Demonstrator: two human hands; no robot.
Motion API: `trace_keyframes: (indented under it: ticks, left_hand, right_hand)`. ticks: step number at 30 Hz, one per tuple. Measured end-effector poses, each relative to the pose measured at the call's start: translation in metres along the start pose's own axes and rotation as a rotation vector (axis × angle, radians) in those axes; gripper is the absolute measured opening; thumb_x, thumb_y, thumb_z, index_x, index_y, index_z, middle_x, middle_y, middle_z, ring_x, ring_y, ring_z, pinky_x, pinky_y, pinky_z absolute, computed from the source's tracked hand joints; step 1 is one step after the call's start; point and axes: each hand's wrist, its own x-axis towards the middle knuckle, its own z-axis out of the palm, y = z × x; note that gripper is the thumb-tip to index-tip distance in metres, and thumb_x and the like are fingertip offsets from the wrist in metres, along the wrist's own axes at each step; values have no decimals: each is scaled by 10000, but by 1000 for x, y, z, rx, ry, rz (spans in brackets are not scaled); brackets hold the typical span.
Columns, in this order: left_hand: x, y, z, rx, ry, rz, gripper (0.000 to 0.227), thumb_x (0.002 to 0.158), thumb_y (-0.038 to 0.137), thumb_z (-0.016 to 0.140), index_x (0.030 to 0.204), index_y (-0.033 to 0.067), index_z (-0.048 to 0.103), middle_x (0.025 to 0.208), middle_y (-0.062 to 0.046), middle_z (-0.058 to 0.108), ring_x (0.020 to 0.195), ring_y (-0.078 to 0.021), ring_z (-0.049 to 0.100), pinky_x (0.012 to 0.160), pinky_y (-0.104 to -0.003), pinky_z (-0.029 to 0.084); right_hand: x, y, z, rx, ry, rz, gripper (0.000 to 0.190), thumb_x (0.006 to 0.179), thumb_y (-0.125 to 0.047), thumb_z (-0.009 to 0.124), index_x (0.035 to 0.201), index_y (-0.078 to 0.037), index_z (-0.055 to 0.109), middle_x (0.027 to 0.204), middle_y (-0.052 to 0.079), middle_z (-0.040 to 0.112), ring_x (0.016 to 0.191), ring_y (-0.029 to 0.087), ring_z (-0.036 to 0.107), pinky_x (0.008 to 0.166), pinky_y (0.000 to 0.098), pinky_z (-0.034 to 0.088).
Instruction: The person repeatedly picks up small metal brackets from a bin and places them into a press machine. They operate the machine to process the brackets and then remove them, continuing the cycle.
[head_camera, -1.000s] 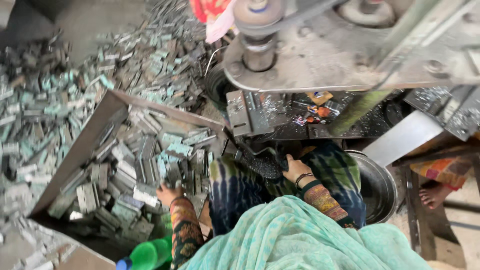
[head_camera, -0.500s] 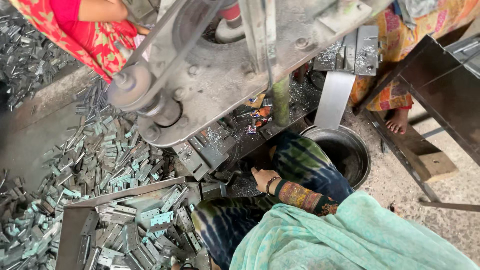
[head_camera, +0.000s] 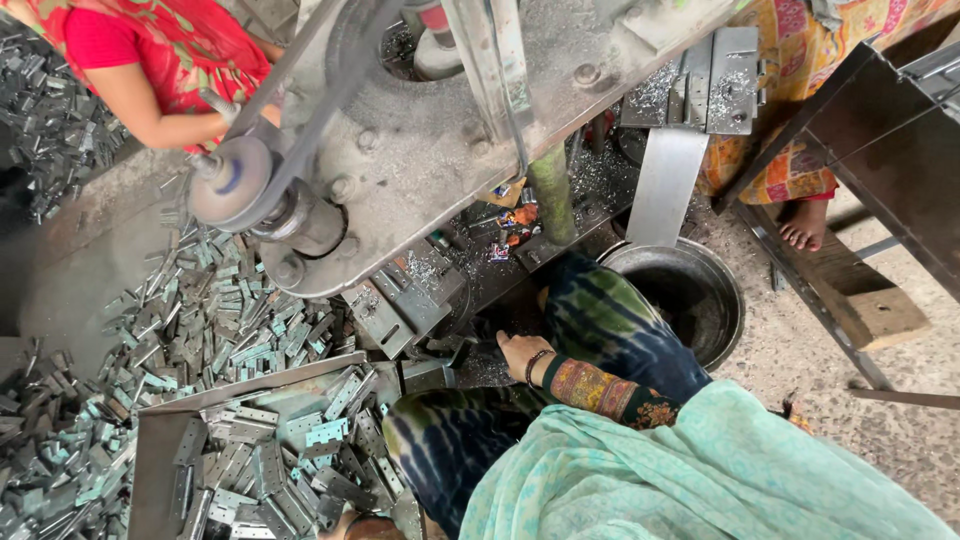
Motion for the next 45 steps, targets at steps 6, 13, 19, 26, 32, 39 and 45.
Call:
trace_keyframes:
  ticks: [6, 13, 19, 26, 32, 39, 45]
  left_hand:
    - [-3, 8, -7, -14, 4, -2, 877, 643, 283, 878, 1448, 95, 586, 1348, -251, 613, 1210, -426, 602, 1058, -500, 476]
    - [-5, 3, -5, -43, 31, -27, 825, 679, 217, 854, 1449, 89, 588, 1338, -231, 638, 1200, -404, 628, 1066, -482, 485]
    - [-26, -56, -16, -88, 116, -128, 783, 710, 161, 833, 1450, 84, 589, 1330, -214, 659, 1192, -386, 650, 1074, -467, 492]
    - [-27, -24, -40, -741, 91, 199, 713, 776, 82, 721, 1476, 102, 582, 1242, -149, 713, 1119, -349, 695, 1036, -459, 552]
    - [-37, 51, -68, -278, 217, 949, 537, 839, 55, 738, 1368, 67, 644, 1023, -159, 694, 942, -402, 614, 906, -526, 493]
    - [-87, 166, -59, -386, 27, 1121, 533, 699, -124, 576, 1213, 4, 635, 1154, -212, 649, 1102, -477, 536, 1018, -522, 475]
    - [-157, 227, 2, -178, -106, 1356, 334, 902, -68, 614, 1208, 48, 684, 1116, -147, 677, 1078, -337, 579, 823, -401, 503]
  right_hand:
    - [1, 2, 6, 21, 27, 10, 790, 834, -84, 670, 1540, 9, 328, 993, 235, 732, 885, 373, 738, 742, 474, 613]
    - [3, 6, 5, 17, 43, 14, 737, 832, -143, 699, 1483, -3, 382, 1020, 237, 735, 930, 391, 732, 781, 487, 604]
    - [-2, 10, 4, -32, -2, 3, 744, 828, -191, 725, 1469, -21, 387, 1044, 238, 729, 956, 404, 724, 802, 499, 597]
    - [-1, 10, -6, -58, -4, 20, 755, 823, -246, 756, 1453, -42, 392, 1072, 239, 723, 986, 420, 714, 826, 513, 590]
    - [-3, 6, -8, -72, 6, 16, 767, 819, -294, 782, 1439, -60, 397, 1096, 240, 717, 1012, 433, 705, 847, 525, 584]
    - [-6, 8, -12, -117, -9, 34, 810, 836, -360, 786, 1469, -55, 383, 1116, 252, 713, 1035, 438, 695, 867, 536, 579]
    - [-13, 1, -23, -84, -49, 49, 857, 877, -332, 729, 1570, -50, 311, 1117, 258, 723, 1013, 431, 711, 863, 530, 585]
